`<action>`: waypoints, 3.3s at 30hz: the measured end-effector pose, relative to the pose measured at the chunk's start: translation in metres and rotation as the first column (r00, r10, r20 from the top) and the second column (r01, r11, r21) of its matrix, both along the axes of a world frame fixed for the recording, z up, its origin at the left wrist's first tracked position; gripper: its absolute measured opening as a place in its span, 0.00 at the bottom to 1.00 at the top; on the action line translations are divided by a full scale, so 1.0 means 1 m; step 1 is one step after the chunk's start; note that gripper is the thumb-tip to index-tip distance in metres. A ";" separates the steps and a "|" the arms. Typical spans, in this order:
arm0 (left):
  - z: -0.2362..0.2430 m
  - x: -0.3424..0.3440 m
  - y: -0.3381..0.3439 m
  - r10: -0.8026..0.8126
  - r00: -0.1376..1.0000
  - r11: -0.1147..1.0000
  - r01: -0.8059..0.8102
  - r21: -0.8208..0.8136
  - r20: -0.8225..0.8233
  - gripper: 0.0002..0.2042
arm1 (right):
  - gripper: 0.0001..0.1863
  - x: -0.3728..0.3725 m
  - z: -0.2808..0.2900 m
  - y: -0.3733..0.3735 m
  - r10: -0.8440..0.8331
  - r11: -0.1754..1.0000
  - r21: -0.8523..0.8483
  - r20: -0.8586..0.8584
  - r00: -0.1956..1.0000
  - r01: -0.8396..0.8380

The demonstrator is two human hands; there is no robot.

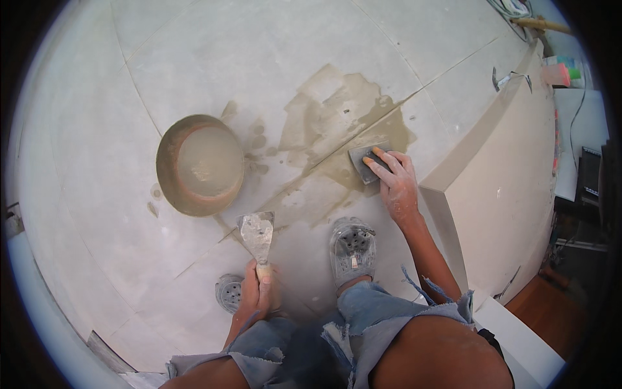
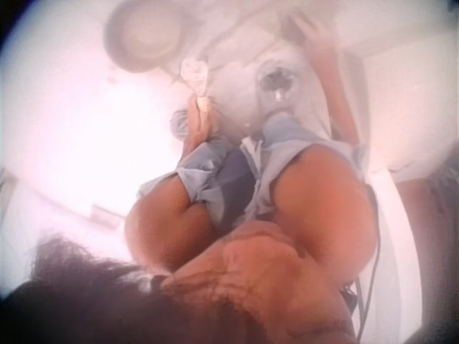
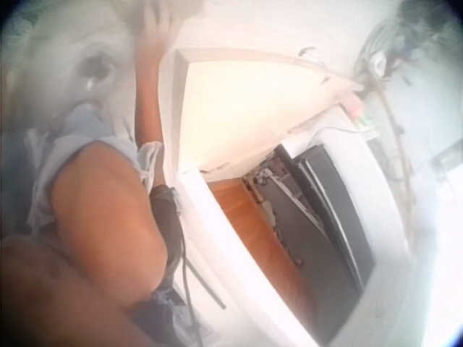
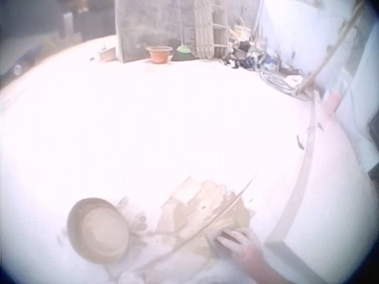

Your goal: The person applies grout to tile joints on a tiled floor using a rubber float and a metal trowel. They repeatedly scoop grout from a metal bowl and spread it into the seams, smoothing the surface as they work.

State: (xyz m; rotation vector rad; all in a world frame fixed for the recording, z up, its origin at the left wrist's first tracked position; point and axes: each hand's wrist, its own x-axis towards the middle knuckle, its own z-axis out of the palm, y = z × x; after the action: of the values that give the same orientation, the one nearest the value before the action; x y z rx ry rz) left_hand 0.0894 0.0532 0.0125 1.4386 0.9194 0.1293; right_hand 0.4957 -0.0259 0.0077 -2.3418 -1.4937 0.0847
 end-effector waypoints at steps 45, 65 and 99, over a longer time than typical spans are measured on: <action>-0.020 0.026 0.009 0.011 0.997 0.998 -0.007 0.055 -0.073 0.25 | 0.23 0.058 0.045 0.049 -0.102 0.977 -0.200 -0.103 0.989 0.080; 0.049 0.255 0.149 -0.582 0.805 0.726 0.579 0.372 -0.116 0.26 | 0.30 0.014 0.034 -0.002 -0.006 1.000 0.029 -0.165 0.986 0.011; 0.058 0.143 0.132 -0.497 0.862 0.700 0.466 0.541 -0.100 0.31 | 0.30 -0.026 0.043 -0.033 -0.094 0.995 -0.046 -0.174 0.980 0.088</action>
State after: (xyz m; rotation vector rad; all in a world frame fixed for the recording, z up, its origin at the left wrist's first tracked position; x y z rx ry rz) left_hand 0.2320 0.1855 0.0705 2.1690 0.4305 0.0357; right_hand 0.4698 -0.0591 0.0508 -2.3600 -1.3101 0.2909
